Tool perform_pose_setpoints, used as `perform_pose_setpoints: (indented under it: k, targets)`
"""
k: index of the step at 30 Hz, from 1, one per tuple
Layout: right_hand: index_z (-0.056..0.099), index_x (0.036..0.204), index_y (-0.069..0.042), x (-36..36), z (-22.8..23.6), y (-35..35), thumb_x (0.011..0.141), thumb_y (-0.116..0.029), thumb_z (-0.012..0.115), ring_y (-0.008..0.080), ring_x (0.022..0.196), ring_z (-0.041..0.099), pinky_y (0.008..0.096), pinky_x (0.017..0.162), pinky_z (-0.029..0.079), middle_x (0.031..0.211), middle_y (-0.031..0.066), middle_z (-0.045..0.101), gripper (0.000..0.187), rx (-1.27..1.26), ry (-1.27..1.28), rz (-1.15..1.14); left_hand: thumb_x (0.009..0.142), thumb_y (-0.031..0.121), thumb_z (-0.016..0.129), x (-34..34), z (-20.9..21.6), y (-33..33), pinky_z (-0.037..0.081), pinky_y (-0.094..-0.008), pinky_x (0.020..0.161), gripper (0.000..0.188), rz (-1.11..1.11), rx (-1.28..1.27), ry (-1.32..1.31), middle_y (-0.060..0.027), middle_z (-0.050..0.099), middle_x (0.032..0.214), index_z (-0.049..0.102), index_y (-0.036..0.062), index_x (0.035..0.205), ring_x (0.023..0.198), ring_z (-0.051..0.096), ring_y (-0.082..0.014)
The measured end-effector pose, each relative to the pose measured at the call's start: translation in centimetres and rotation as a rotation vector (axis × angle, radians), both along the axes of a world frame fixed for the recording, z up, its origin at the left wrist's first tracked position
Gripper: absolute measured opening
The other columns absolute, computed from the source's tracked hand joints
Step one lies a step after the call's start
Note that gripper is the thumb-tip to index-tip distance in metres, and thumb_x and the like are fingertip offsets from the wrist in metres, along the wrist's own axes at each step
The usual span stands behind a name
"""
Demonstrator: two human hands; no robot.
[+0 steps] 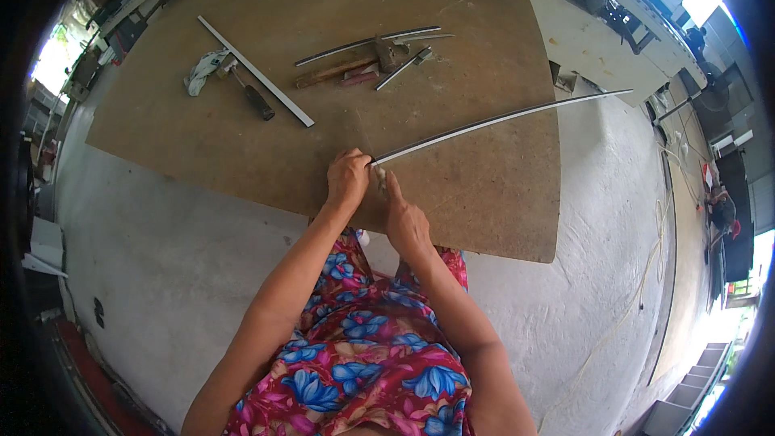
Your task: The person cuts a metal strip using a hand saw, then sands the strip with a piece of sandpaper.
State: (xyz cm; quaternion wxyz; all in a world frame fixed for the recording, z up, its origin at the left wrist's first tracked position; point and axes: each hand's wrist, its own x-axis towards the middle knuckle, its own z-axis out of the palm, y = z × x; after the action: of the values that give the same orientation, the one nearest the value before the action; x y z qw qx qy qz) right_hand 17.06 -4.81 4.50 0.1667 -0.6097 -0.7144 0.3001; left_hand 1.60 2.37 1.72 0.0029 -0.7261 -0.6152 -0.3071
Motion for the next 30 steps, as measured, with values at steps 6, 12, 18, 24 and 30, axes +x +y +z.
perform_pose_setpoints:
  k: [6, 12, 18, 24, 30]
  targets:
    - [0.025, 0.148, -0.009, 0.9, -0.3, -1.9, 0.083, 0.001, 0.048, 0.0460, 0.075, 0.064, 0.0515, 0.064, 0.049, 0.081, 0.0291, 0.064, 0.070, 0.159, -0.004, 0.034, 0.076, 0.004, 0.067, -0.4, 0.0, 0.2, 0.050, -0.0414, 0.077, 0.005, -0.024, -0.002, -0.053, -0.0116, 0.063, 0.081, 0.068, 0.0047, 0.080, 0.081, 0.062, -0.0320]
    - [0.026, 0.149, -0.011, 4.2, 1.4, -9.0, 0.089, -0.007, 0.053, 0.0468, 0.075, 0.063, 0.0529, 0.062, 0.046, 0.084, 0.0307, 0.063, 0.066, -0.008, 0.074, 0.014, 0.077, 0.005, 0.067, -0.5, -0.3, 0.1, 0.050, -0.0417, 0.075, 0.005, -0.014, -0.027, -0.053, -0.0106, 0.063, 0.081, 0.068, 0.0049, 0.082, 0.081, 0.062, -0.0318]
    - [0.029, 0.148, -0.012, 1.8, 0.9, -4.3, 0.089, -0.007, 0.052, 0.0459, 0.074, 0.063, 0.0522, 0.063, 0.047, 0.083, 0.0309, 0.063, 0.064, -0.013, 0.032, -0.017, 0.077, 0.006, 0.066, -0.4, 0.3, -0.2, 0.050, -0.0415, 0.074, 0.006, 0.005, -0.011, 0.006, -0.0102, 0.063, 0.082, 0.068, 0.0046, 0.082, 0.083, 0.061, -0.0319]
    - [0.031, 0.147, -0.013, -0.4, -0.2, 1.2, 0.091, -0.007, 0.050, 0.0477, 0.080, 0.063, 0.0521, 0.067, 0.048, 0.085, 0.0324, 0.063, 0.060, 0.107, 0.025, -0.007, 0.077, 0.007, 0.067, -0.1, 0.6, -0.3, 0.051, -0.0404, 0.075, 0.009, -0.020, -0.033, -0.003, -0.0095, 0.064, 0.083, 0.070, 0.0054, 0.085, 0.084, 0.062, -0.0305]
    - [0.030, 0.147, -0.011, 1.4, 3.0, -2.0, 0.089, -0.008, 0.053, 0.0469, 0.076, 0.064, 0.0508, 0.065, 0.050, 0.088, 0.0318, 0.064, 0.063, 0.210, 0.176, -0.065, 0.077, 0.010, 0.070, -0.4, 0.2, -0.4, 0.051, -0.0396, 0.075, 0.012, -0.005, -0.026, -0.046, -0.0106, 0.064, 0.083, 0.071, 0.0042, 0.087, 0.084, 0.063, -0.0306]
